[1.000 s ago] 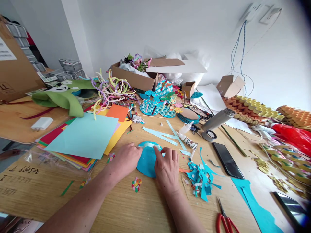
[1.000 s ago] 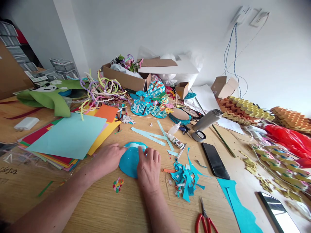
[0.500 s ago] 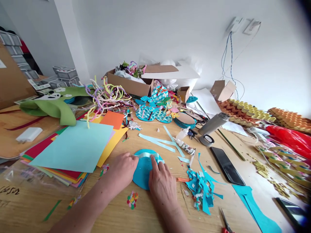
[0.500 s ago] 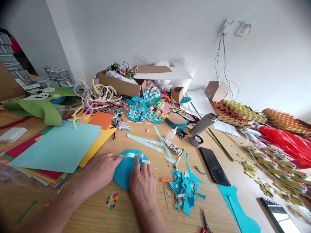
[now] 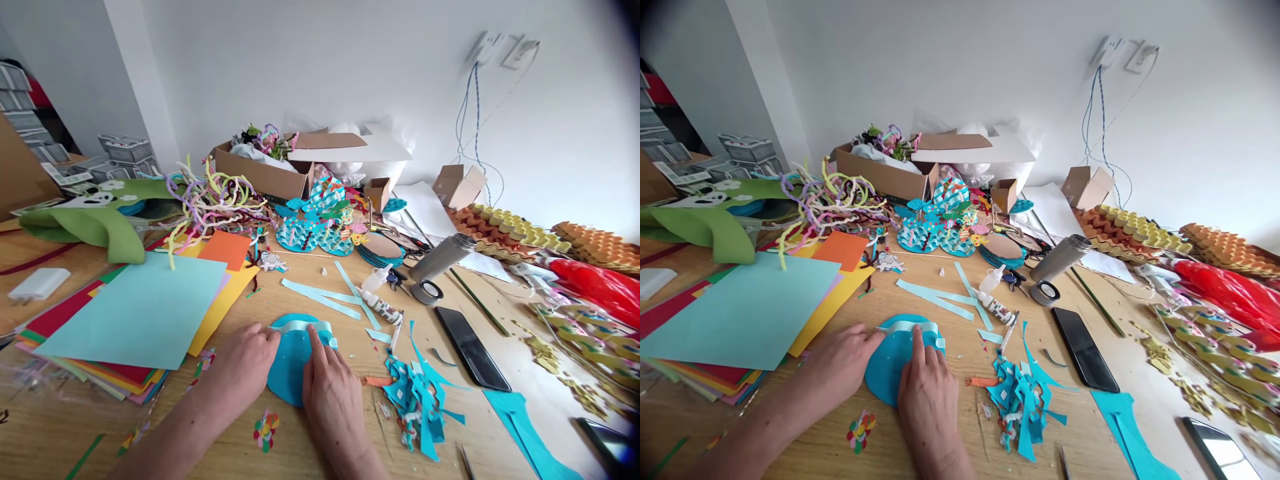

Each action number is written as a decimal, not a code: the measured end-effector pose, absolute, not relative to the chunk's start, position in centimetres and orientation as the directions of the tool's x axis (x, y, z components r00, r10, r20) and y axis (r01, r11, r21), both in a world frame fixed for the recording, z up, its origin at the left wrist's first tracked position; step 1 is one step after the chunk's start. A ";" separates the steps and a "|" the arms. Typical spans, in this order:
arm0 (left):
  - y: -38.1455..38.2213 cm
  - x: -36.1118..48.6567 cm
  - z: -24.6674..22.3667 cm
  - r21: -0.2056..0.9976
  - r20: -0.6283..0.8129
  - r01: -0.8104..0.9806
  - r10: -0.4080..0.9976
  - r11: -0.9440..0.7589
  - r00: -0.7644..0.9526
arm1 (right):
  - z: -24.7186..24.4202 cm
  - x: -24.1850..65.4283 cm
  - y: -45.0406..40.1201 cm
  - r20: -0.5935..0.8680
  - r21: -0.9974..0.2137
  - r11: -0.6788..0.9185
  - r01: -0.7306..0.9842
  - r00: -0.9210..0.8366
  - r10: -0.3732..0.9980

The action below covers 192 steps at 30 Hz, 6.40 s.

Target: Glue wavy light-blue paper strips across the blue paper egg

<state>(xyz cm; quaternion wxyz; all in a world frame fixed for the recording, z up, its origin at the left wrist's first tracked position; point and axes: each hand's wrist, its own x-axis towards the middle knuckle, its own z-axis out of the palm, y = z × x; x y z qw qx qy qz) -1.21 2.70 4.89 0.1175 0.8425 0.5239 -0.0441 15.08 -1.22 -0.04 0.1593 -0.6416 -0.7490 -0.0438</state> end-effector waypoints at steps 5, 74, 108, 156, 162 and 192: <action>2.6 -1.2 4.7 0.117 -0.195 0.899 0.878 -0.421 0.437 | -0.1 15.2 -1.1 0.280 -0.205 0.178 0.963 -0.117 0.953; 2.0 -1.3 3.6 0.134 -0.069 0.836 0.837 -0.531 0.543 | 0.9 14.7 -0.9 -0.003 -0.250 0.076 0.965 -0.079 0.997; 2.0 -1.0 4.2 0.108 -0.129 0.838 0.828 -0.535 0.546 | 1.3 14.7 -0.9 -0.029 -0.278 0.052 0.959 -0.063 0.998; 2.2 -0.9 4.9 0.014 -0.185 0.829 0.814 -0.559 0.551 | 1.5 14.6 -0.8 -0.100 -0.266 0.024 0.964 -0.052 0.994; 2.2 -0.9 4.8 0.012 -0.182 0.832 0.817 -0.554 0.547 | 1.6 14.6 -0.7 -0.113 -0.266 0.024 0.964 -0.056 0.992; 2.3 -1.0 4.8 0.040 -0.182 0.842 0.825 -0.537 0.535 | 2.9 14.9 -0.3 -0.217 -0.382 -0.032 0.924 -0.056 0.975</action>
